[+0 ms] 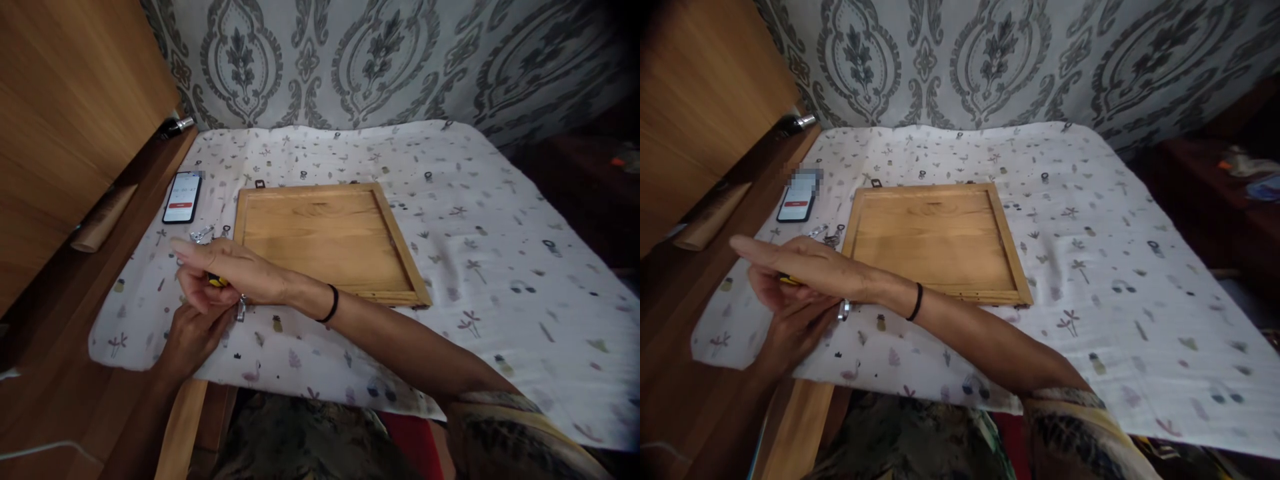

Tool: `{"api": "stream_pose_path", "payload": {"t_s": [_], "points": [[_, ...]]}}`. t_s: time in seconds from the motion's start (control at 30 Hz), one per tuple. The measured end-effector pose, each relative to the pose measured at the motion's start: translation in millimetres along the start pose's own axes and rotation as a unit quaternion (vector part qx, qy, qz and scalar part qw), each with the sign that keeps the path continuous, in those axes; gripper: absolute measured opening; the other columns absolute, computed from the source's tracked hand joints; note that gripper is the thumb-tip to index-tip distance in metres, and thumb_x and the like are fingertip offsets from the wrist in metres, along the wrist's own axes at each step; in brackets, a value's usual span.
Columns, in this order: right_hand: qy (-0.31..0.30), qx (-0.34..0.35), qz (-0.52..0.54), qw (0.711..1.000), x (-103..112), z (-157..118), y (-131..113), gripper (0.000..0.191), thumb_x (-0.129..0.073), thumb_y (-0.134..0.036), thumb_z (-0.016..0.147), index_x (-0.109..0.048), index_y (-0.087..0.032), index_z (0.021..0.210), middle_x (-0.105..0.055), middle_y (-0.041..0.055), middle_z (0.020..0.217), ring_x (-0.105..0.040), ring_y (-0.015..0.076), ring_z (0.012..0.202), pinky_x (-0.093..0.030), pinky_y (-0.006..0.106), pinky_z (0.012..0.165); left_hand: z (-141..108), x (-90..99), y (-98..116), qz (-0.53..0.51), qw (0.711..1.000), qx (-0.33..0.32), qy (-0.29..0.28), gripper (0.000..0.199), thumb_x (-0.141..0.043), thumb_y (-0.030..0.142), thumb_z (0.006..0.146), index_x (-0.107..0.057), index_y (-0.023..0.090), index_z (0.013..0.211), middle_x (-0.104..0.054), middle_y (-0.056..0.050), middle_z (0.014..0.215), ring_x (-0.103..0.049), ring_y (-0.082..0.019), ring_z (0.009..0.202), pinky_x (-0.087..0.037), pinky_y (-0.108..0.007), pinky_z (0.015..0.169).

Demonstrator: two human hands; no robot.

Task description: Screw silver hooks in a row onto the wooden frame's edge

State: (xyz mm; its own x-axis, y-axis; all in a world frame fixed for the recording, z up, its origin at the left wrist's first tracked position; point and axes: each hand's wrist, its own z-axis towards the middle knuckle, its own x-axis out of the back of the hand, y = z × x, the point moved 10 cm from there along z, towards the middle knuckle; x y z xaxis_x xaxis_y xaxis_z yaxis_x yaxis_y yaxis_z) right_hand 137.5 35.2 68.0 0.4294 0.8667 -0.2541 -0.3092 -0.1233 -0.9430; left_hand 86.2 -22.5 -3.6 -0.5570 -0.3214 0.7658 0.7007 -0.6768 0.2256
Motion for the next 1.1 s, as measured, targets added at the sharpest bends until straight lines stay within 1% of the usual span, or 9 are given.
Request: {"api": "stream_pose_path", "payload": {"t_s": [0.07, 0.13, 0.23, 0.3, 0.37, 0.47, 0.7, 0.9, 1.1], "points": [[0.062, 0.054, 0.026, 0.996, 12.3, -0.4, -11.7, 0.073, -0.041, -0.065, 0.106, -0.047, -0.02, 0.049, -0.036, -0.0061, 0.044, -0.03, 0.007, 0.045, -0.031, 0.022, 0.045, 5.7, -0.6, 2.4, -0.018, 1.0, 0.007, -0.012, 0.023, -0.061, 0.013, 0.099, -0.073, 0.02, 0.118, -0.079, -0.008, 0.11, -0.074, -0.022, 0.1, -0.062, -0.036, 0.089], [0.121, 0.093, 0.056, 0.987, 25.0, -2.5, -21.4, 0.071, -0.037, -0.063, 0.107, -0.041, -0.021, 0.05, -0.03, -0.0073, 0.044, -0.026, 0.0069, 0.043, -0.025, 0.021, 0.041, 10.0, -2.0, 4.3, -0.038, 0.999, 0.014, -0.028, 0.025, -0.062, 0.01, 0.098, -0.073, 0.02, 0.118, -0.078, -0.009, 0.115, -0.072, -0.022, 0.107, -0.061, -0.037, 0.094], [0.18, 0.111, 0.085, 0.974, 39.5, -6.3, -26.8, 0.069, -0.031, -0.054, 0.111, -0.035, -0.021, 0.051, -0.025, -0.0084, 0.045, -0.024, 0.006, 0.041, -0.023, 0.018, 0.04, 12.3, -2.3, 6.2, -0.058, 0.998, 0.013, -0.034, 0.029, -0.063, 0.008, 0.097, -0.071, 0.02, 0.121, -0.076, -0.009, 0.115, -0.069, -0.022, 0.109, -0.061, -0.035, 0.093], [0.208, 0.109, 0.099, 0.967, 46.6, -8.7, -23.2, 0.071, -0.032, -0.057, 0.11, -0.033, -0.022, 0.049, -0.022, -0.0094, 0.043, -0.02, 0.0054, 0.039, -0.021, 0.019, 0.038, 11.9, -2.7, 5.8, -0.058, 0.998, 0.012, -0.035, 0.031, -0.063, 0.006, 0.096, -0.071, 0.02, 0.123, -0.076, -0.009, 0.115, -0.068, -0.022, 0.11, -0.061, -0.035, 0.094], [0.224, 0.108, 0.108, 0.962, 51.0, -10.8, -17.0, 0.073, -0.038, -0.066, 0.106, -0.031, -0.023, 0.047, -0.02, -0.0103, 0.04, -0.017, 0.0048, 0.036, -0.018, 0.02, 0.035, 11.1, -2.8, 5.1, -0.058, 0.998, 0.011, -0.033, 0.033, -0.063, 0.005, 0.096, -0.071, 0.02, 0.123, -0.076, -0.009, 0.115, -0.068, -0.022, 0.111, -0.06, -0.035, 0.094], [0.232, 0.124, 0.117, 0.958, 53.4, -12.9, -10.3, 0.074, -0.047, -0.072, 0.1, -0.032, -0.023, 0.047, -0.02, -0.0109, 0.039, -0.015, 0.0042, 0.035, -0.016, 0.021, 0.034, 10.3, -3.2, 3.7, -0.062, 0.997, 0.014, -0.033, 0.032, -0.063, 0.005, 0.096, -0.071, 0.02, 0.123, -0.076, -0.01, 0.115, -0.068, -0.022, 0.112, -0.06, -0.035, 0.096], [0.23, 0.108, 0.109, 0.961, 55.2, -11.4, 3.7, 0.073, -0.045, -0.074, 0.1, -0.03, -0.024, 0.05, -0.02, -0.0098, 0.042, -0.018, 0.0054, 0.037, -0.018, 0.021, 0.034, 9.0, -4.6, 3.2, -0.06, 0.997, 0.016, -0.039, 0.032, -0.062, 0.005, 0.095, -0.071, 0.019, 0.122, -0.076, -0.01, 0.116, -0.067, -0.023, 0.112, -0.06, -0.035, 0.095], [0.211, 0.141, 0.115, 0.96, 55.1, -10.7, 4.4, 0.07, -0.05, -0.07, 0.1, -0.032, -0.023, 0.051, -0.02, -0.0106, 0.043, -0.016, 0.0051, 0.037, -0.017, 0.021, 0.035, 9.2, -3.6, 3.0, -0.064, 0.997, 0.015, -0.032, 0.032, -0.063, 0.005, 0.095, -0.072, 0.02, 0.122, -0.077, -0.01, 0.116, -0.068, -0.023, 0.111, -0.06, -0.035, 0.094], [0.215, 0.131, 0.072, 0.965, 50.3, -7.9, 5.0, 0.072, -0.05, -0.073, 0.098, -0.03, -0.023, 0.05, -0.022, -0.0097, 0.044, -0.02, 0.0055, 0.039, -0.019, 0.023, 0.038, 9.5, -4.0, 2.9, -0.066, 0.997, 0.019, -0.037, 0.032, -0.062, 0.007, 0.096, -0.071, 0.02, 0.123, -0.077, -0.01, 0.116, -0.068, -0.023, 0.112, -0.061, -0.037, 0.095]]}}
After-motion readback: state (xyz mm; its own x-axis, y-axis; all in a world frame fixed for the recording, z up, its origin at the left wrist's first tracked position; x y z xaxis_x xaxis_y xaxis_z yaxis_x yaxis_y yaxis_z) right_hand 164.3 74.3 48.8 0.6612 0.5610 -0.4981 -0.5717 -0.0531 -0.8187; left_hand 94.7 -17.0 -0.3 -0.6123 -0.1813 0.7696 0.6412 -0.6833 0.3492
